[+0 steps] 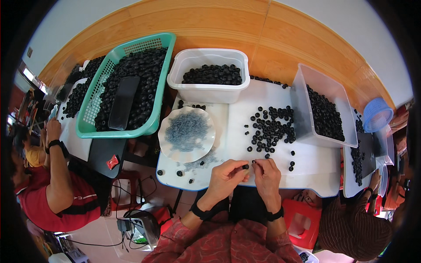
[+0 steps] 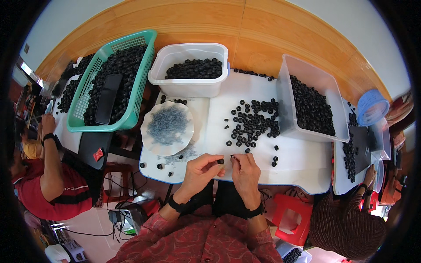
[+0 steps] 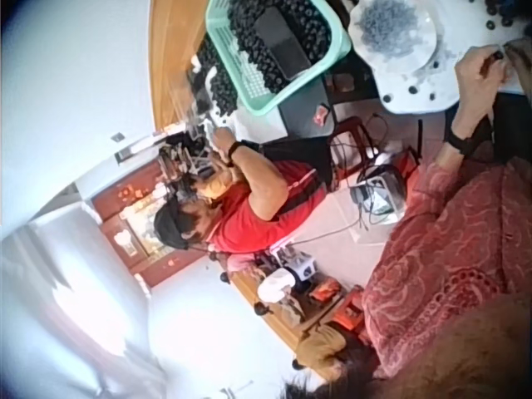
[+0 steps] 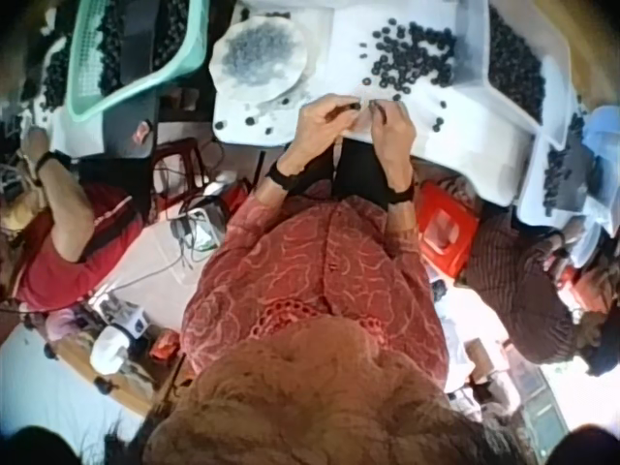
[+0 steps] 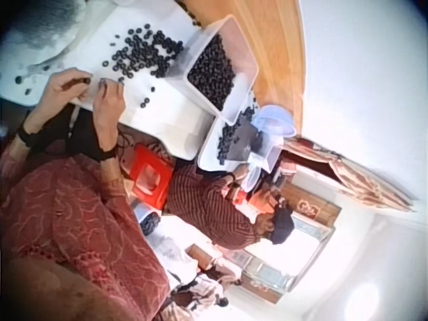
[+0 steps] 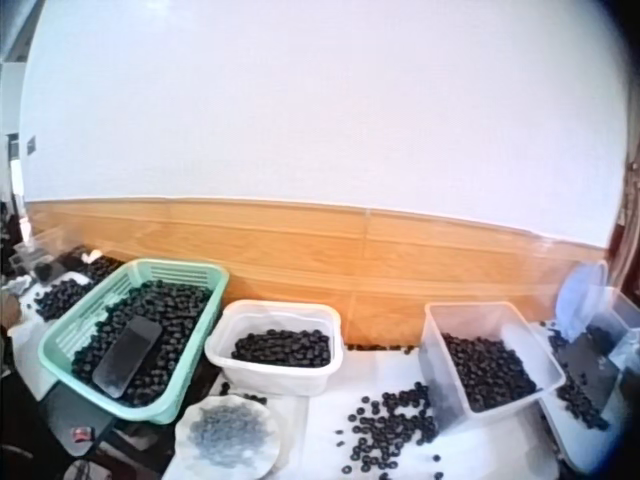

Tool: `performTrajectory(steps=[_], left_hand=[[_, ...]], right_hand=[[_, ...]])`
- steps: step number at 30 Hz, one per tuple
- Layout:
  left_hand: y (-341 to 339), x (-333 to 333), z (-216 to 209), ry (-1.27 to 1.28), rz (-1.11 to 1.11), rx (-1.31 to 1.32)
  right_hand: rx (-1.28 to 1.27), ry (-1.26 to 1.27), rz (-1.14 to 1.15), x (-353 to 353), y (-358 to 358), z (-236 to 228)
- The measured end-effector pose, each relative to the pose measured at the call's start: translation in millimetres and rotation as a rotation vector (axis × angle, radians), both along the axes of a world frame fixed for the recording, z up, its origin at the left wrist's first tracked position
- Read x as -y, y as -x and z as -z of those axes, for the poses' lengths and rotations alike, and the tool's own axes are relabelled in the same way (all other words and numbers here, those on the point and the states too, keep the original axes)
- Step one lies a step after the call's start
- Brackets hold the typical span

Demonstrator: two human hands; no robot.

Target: Manually sort and inspect small black rubber or plastic components on a table.

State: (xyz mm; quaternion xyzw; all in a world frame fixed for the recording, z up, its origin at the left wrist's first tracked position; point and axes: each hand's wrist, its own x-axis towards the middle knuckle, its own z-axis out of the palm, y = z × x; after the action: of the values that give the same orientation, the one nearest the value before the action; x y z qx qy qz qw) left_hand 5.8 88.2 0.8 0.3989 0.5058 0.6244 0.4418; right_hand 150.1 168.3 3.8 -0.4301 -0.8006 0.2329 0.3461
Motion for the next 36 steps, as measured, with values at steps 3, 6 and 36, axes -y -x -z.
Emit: performTrajectory(steps=[3, 6, 36], left_hand=[[4, 15, 7, -0.020, 0.003, 0.199], [8, 27, 10, 0.007, 0.003, 0.445], [43, 81, 23, -0.049, -0.275, 0.699]], right_hand=[[-0.006, 0.004, 0.000, -3, 7, 5], [-0.007, 0.006, 0.002, -6, 14, 5], [0.284, -0.275, -0.407, 27, 113, -15]])
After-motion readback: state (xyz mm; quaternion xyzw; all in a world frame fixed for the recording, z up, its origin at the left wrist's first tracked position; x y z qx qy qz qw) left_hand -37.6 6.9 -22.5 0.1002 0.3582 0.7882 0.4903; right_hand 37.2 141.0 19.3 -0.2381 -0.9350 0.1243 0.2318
